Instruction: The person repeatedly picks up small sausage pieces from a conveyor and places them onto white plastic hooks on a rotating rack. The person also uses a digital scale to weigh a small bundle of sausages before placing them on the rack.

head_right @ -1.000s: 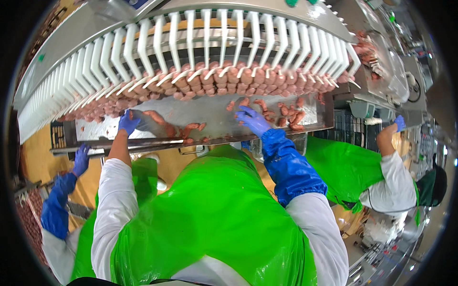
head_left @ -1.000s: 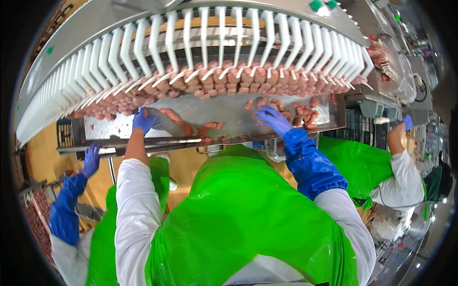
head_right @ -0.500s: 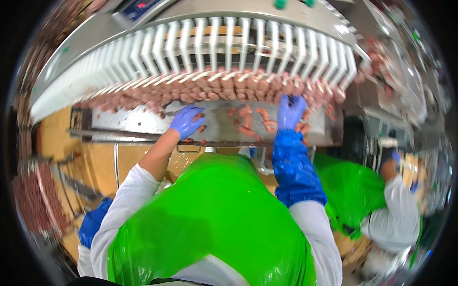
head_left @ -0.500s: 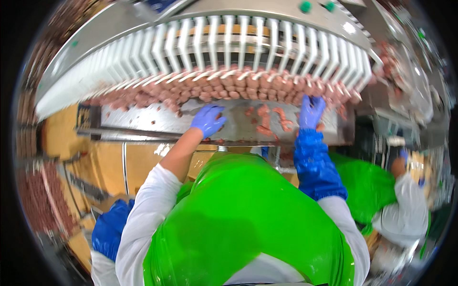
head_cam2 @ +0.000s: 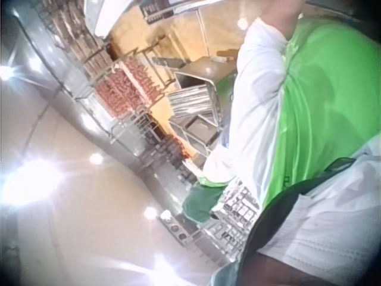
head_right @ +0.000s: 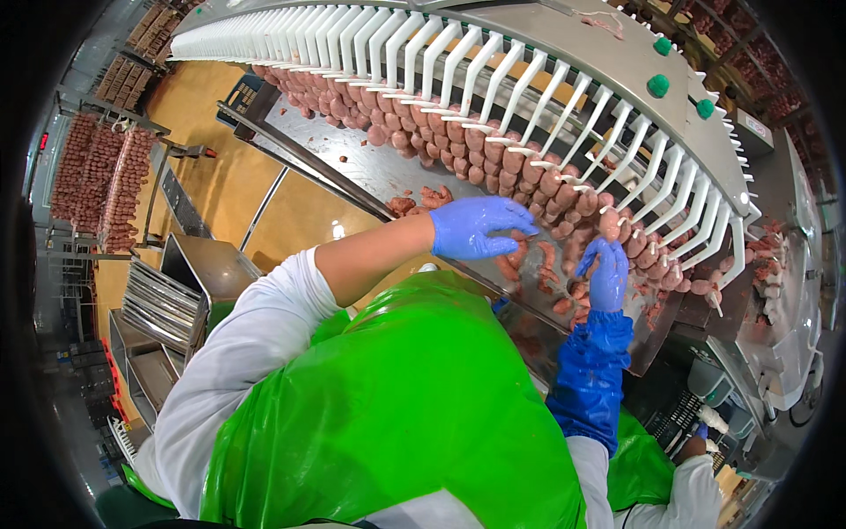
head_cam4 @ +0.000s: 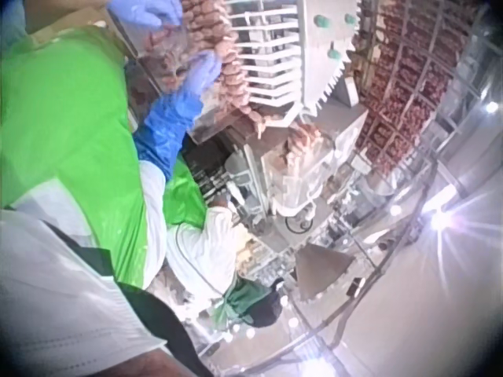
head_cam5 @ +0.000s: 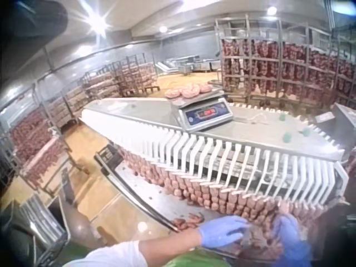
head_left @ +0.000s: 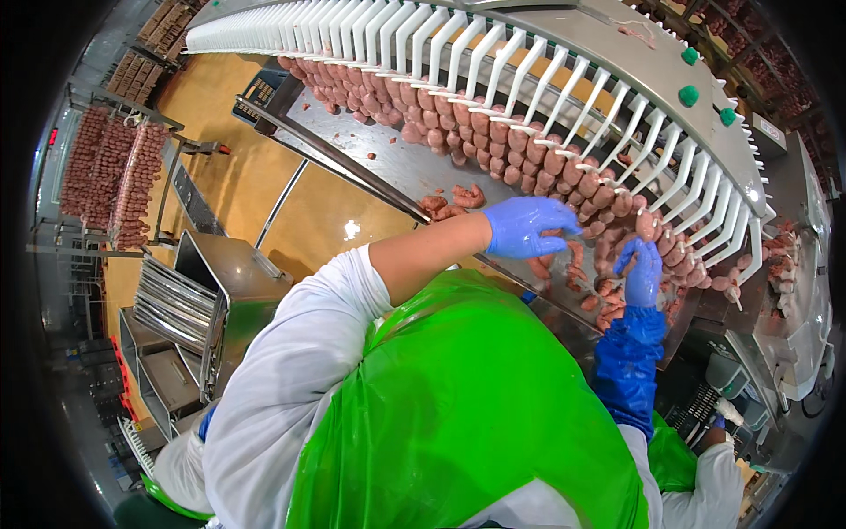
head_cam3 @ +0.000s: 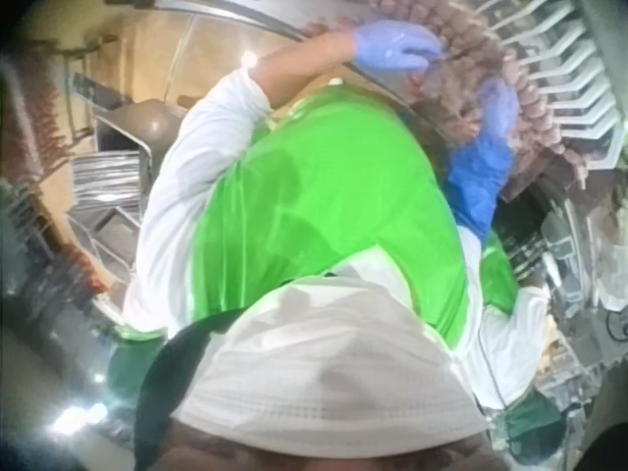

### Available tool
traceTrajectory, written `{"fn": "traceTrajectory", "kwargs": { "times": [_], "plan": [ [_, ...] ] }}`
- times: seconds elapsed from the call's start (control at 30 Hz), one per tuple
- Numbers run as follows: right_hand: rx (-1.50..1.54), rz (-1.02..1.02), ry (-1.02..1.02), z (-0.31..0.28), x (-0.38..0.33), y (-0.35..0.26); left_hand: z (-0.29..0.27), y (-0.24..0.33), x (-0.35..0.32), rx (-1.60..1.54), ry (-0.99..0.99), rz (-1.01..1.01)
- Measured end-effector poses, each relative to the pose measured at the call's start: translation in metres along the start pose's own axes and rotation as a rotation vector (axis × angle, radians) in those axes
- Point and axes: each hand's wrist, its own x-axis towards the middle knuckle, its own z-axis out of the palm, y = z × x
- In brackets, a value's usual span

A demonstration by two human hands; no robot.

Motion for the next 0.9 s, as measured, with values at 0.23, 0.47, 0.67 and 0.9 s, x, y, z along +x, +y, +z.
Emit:
{"fn": "traceTrajectory", "kwargs": {
  "times": [0.23, 0.47, 0.67, 0.9],
  "plan": [
    [-0.742, -0.490, -0.555, 0.075, -0.050, -0.150, -0.020, 0.088, 0.047, -0.468, -0.234, 0.007],
    [-1.578, -0.203, -0.497, 0.065, -0.045, -0.024, 0.066, 0.022, 0.042, -0.473, -0.529, -0.547],
    [-1.551, -0.165, -0.179, 0.056, 0.002, 0.063, 0.133, -0.029, 0.035, -0.037, -0.245, -0.110],
    [-1.413, 0.388, -0.084, -0.073, 0.030, 0.107, 0.113, -0.006, 0.030, -0.018, -0.306, -0.074]
  ]
}}
